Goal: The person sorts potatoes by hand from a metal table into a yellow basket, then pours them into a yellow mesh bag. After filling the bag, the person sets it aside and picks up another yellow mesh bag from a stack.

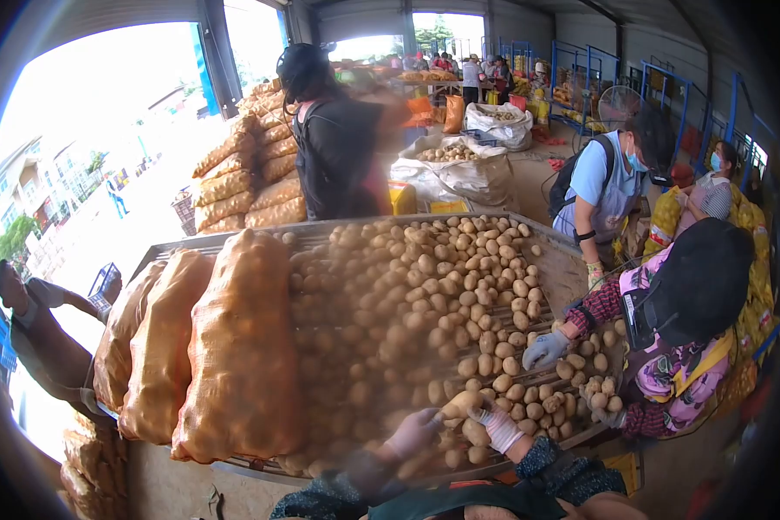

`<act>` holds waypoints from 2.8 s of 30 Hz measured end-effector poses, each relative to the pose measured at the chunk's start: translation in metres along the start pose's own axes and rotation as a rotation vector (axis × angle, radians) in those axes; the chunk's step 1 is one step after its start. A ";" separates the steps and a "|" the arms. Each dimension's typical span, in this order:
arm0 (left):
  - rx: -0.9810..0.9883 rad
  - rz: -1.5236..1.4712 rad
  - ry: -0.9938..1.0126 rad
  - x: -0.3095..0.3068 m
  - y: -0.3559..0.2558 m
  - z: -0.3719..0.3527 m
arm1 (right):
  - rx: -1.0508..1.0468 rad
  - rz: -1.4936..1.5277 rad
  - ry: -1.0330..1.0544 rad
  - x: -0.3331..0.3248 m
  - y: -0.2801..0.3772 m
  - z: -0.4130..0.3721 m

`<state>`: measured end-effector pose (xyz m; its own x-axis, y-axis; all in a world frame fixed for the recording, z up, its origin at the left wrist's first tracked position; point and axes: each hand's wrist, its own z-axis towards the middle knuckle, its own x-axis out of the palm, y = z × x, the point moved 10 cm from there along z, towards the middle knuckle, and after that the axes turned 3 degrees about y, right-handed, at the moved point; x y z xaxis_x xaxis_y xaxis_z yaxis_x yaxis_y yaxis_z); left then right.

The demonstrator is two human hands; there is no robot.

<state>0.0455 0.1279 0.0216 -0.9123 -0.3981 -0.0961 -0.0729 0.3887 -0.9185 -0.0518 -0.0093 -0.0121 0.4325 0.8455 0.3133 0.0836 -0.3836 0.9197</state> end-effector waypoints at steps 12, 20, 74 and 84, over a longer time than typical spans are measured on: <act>0.574 0.467 0.226 0.034 0.016 0.036 | -0.161 -0.229 -0.169 -0.036 0.032 -0.054; 0.380 0.498 0.044 0.050 -0.008 0.025 | -0.230 0.108 -0.377 -0.132 -0.004 -0.152; 0.111 0.567 -0.180 -0.063 0.018 0.017 | -0.024 -0.831 -0.032 -0.016 -0.008 0.165; 0.027 0.047 -0.037 -0.028 0.043 0.034 | 0.067 -0.743 0.549 0.052 -0.026 0.054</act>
<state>0.0817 0.1273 -0.0288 -0.8987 -0.4111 -0.1529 -0.0194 0.3856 -0.9225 0.0172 0.0247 -0.0327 -0.2380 0.9337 -0.2675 0.2285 0.3215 0.9189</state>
